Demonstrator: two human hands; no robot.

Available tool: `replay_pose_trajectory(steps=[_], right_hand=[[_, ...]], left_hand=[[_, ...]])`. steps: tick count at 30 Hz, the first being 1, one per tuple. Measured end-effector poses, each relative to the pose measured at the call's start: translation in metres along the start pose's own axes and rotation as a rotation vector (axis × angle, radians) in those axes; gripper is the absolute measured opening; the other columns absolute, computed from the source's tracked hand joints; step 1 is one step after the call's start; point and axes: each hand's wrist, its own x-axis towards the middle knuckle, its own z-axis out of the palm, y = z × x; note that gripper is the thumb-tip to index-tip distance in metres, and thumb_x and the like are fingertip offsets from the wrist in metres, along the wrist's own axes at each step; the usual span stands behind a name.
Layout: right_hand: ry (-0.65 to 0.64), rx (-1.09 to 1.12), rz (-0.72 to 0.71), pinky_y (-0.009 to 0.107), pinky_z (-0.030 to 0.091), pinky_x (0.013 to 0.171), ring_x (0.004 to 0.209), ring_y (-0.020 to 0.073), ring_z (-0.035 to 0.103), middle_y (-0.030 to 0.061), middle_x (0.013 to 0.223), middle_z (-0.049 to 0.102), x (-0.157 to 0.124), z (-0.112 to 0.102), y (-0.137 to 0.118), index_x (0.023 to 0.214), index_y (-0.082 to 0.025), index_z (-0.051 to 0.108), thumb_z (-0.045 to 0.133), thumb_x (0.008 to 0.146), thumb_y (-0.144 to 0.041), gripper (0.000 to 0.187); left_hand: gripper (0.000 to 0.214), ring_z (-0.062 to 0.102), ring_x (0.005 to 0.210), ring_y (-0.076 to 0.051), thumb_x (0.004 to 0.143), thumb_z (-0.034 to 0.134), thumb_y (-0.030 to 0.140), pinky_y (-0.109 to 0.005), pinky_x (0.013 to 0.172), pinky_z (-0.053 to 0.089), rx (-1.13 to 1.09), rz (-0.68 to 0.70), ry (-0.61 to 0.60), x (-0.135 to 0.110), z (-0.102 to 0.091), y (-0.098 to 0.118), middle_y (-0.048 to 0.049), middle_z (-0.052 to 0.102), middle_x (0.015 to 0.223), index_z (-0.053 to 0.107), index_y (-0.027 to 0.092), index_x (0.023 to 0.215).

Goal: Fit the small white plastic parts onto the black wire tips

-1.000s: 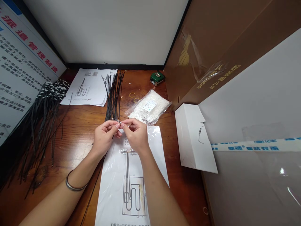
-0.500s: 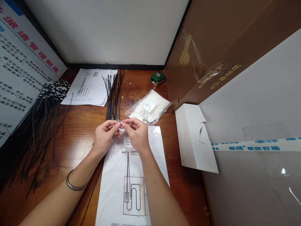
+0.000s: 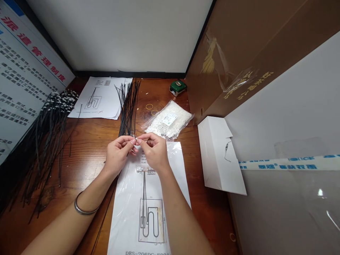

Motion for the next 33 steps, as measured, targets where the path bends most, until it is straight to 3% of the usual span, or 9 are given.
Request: replay_pose_trajectory(steps=[8, 20, 33], right_hand=[[-0.010, -0.054, 0.012, 0.029, 0.049, 0.058, 0.060, 0.0152, 0.062, 0.0021, 0.068, 0.067, 0.0005, -0.0017, -0.0003, 0.071, -0.018, 0.066, 0.071, 0.068, -0.026, 0.011], [-0.015, 0.034, 0.062, 0.029, 0.050, 0.059, 0.063, 0.0161, 0.064, 0.0030, 0.068, 0.069, 0.0000, 0.0010, 0.0015, 0.072, -0.017, 0.066, 0.073, 0.067, -0.028, 0.014], [0.008, 0.117, 0.126, 0.023, 0.041, 0.044, 0.058, 0.0140, 0.061, 0.0025, 0.064, 0.067, 0.0003, 0.0021, -0.0038, 0.071, -0.018, 0.066, 0.074, 0.065, -0.029, 0.015]], left_hand=[[0.021, 0.059, 0.049, -0.011, 0.066, 0.074, 0.031, -0.021, 0.046, 0.047, 0.025, 0.006, 0.007, 0.0006, 0.0002, -0.0017, -0.0020, 0.067, 0.063, 0.065, 0.013, 0.072], [0.021, 0.059, 0.048, -0.010, 0.066, 0.074, 0.031, -0.021, 0.046, 0.047, 0.030, 0.014, 0.022, -0.0009, 0.0005, 0.0008, -0.0012, 0.067, 0.061, 0.064, 0.013, 0.072], [0.024, 0.061, 0.049, -0.011, 0.067, 0.075, 0.034, -0.022, 0.049, 0.049, 0.027, 0.003, 0.013, -0.0015, 0.0013, 0.0032, -0.0029, 0.069, 0.064, 0.066, 0.013, 0.074]])
